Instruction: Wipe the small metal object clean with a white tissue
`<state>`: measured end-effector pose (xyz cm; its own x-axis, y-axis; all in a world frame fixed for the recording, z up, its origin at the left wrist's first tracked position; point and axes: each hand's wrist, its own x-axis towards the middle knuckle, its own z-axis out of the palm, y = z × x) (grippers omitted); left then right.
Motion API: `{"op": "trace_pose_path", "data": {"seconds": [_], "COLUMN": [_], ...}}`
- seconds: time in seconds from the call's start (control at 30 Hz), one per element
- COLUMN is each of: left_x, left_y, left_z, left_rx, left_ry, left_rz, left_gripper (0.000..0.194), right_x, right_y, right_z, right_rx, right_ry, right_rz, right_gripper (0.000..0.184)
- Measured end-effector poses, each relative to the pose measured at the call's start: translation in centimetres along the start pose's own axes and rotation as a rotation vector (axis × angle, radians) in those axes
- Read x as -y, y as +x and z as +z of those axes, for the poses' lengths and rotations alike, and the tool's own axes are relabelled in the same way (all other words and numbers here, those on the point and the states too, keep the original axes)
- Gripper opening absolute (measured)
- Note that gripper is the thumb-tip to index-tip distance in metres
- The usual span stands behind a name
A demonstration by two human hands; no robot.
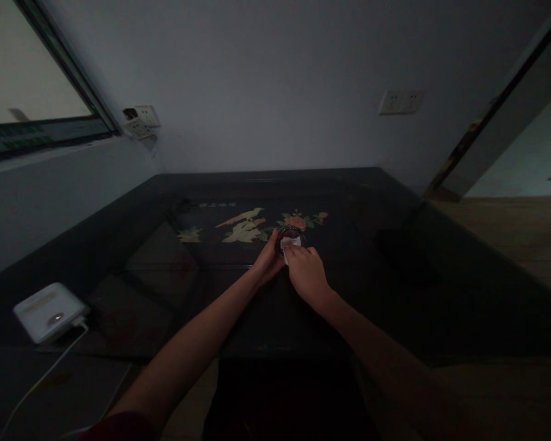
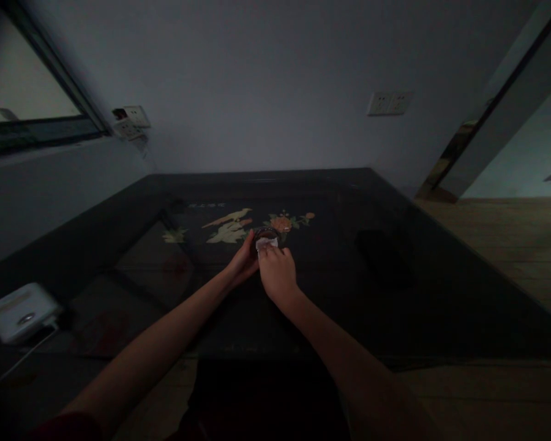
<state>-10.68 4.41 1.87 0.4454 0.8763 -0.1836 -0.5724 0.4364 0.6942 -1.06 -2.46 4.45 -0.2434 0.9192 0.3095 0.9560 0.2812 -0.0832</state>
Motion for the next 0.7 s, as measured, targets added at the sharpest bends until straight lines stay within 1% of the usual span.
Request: {"op": "trace_pose_path", "data": {"seconds": [0.13, 0.23, 0.33, 0.43, 0.57, 0.7], "left_x": [-0.1, -0.2, -0.2, -0.2, 0.3, 1.1], "left_y": [0.1, 0.1, 0.0, 0.0, 0.4, 1.0], "left_z": [-0.2, -0.3, -0.2, 0.0, -0.1, -0.6], "left_rx": [0.042, 0.055, 0.027, 0.019, 0.033, 0.006], "left_ry": [-0.019, -0.014, -0.014, -0.003, 0.017, 0.001], "left_rz": [0.015, -0.012, -0.038, -0.029, -0.009, 0.089], "left_gripper": [0.045, 0.046, 0.046, 0.045, 0.042, 0.033], "right_x": [-0.3, -0.3, -0.2, -0.2, 0.0, 0.3], "right_y": [0.2, 0.2, 0.1, 0.1, -0.1, -0.3], "right_z": [-0.3, 0.1, 0.7, 1.1, 1.1, 0.7], "right_rx": [0.039, 0.038, 0.007, -0.015, -0.012, 0.008], "right_ry": [0.183, 0.223, 0.154, 0.050, -0.035, -0.066], "right_rz": [0.044, 0.036, -0.008, -0.019, 0.045, 0.093], "right_gripper": [0.039, 0.038, 0.040, 0.044, 0.047, 0.047]}}
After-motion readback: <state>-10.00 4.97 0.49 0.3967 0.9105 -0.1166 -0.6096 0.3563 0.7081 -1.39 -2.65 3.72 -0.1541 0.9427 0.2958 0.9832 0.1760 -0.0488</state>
